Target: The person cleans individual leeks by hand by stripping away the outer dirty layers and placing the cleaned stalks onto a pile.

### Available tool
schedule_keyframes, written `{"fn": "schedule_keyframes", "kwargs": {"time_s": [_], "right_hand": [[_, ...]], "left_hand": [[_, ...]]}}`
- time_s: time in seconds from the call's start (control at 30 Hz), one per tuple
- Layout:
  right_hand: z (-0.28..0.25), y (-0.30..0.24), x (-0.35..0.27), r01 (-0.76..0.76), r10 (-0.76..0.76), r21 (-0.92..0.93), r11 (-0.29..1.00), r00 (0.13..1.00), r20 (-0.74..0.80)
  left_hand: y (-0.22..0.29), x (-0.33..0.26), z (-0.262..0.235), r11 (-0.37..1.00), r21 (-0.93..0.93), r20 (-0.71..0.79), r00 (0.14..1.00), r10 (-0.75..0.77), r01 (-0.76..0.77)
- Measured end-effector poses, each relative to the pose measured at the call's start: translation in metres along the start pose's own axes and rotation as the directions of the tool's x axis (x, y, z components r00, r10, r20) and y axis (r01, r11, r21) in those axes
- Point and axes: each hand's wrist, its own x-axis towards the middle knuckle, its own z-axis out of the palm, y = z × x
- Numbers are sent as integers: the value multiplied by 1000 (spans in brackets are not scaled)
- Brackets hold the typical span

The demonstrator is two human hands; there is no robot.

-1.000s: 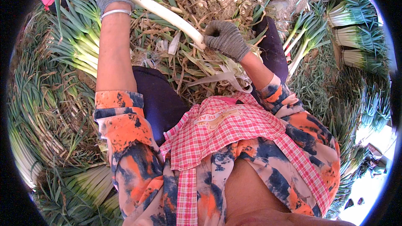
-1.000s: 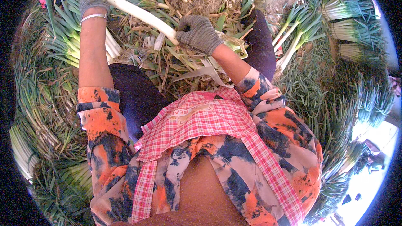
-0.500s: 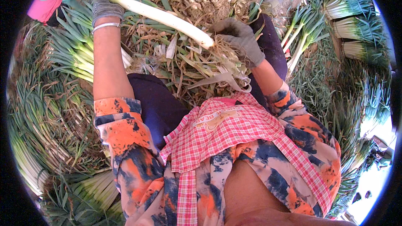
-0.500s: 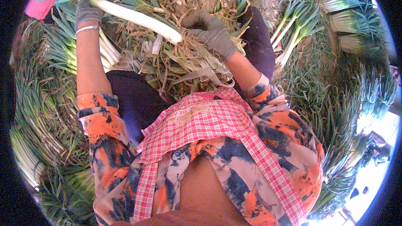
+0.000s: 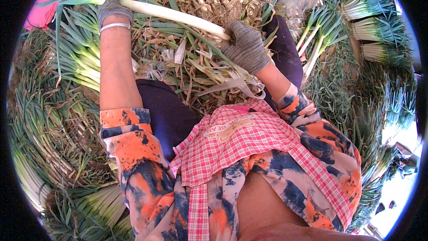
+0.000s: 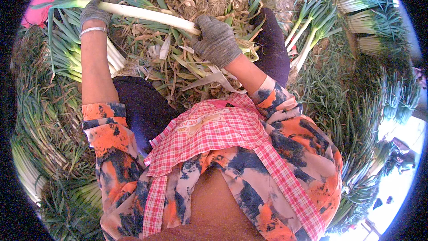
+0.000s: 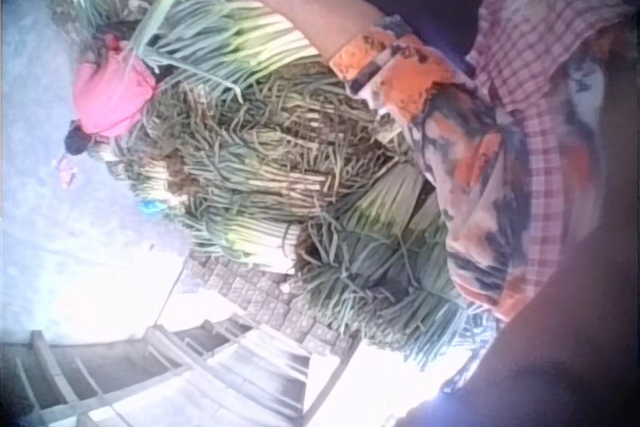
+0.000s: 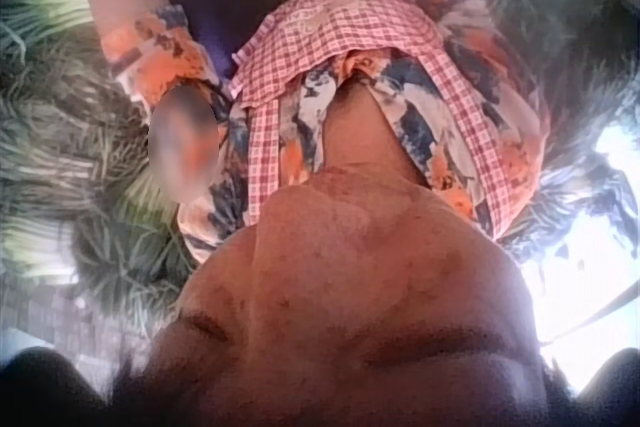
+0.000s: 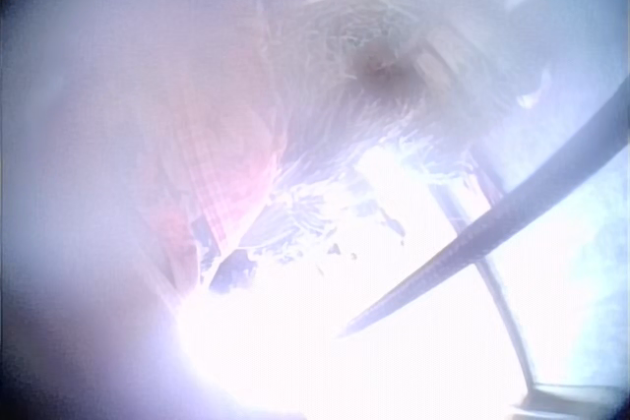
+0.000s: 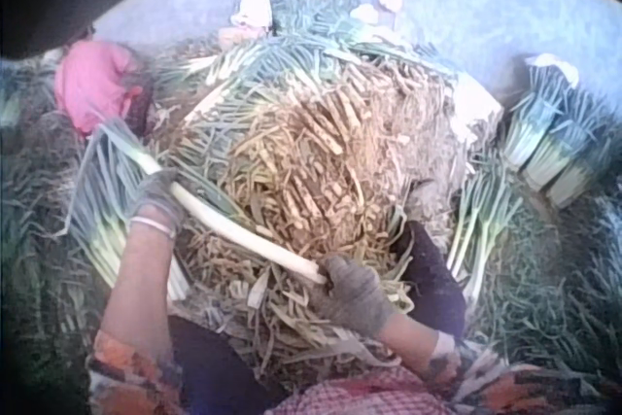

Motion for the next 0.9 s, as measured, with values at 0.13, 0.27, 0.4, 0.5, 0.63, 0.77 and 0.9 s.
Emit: {"fn": "schedule_keyframes", "kwargs": {"time_s": [0.13,0.27,0.4,0.5,0.63,0.77,0.9], "right_hand": [[3,6,2,-59,60,90,994,998,-7],[-2,6,4,-157,142,130,979,983,115],[-4,8,4,-210,186,119,971,965,182],[4,21,1,-275,214,266,924,947,238],[9,14,2,-460,298,379,803,860,414],[46,56,-14,-539,265,516,666,817,512],[47,89,-2,-386,303,18,922,750,588]], "left_hand": [[-10,-10,11,980,39,-12,981,194,-194],[-14,-18,21,878,141,21,888,459,-457],[-17,-34,34,878,103,-39,880,474,-468],[-17,-38,34,887,25,1,887,462,-462],[0,-23,12,941,-229,321,893,315,-249],[-14,-39,34,971,-218,526,826,203,-100],[-12,-52,37,927,-358,589,798,130,113]]}}
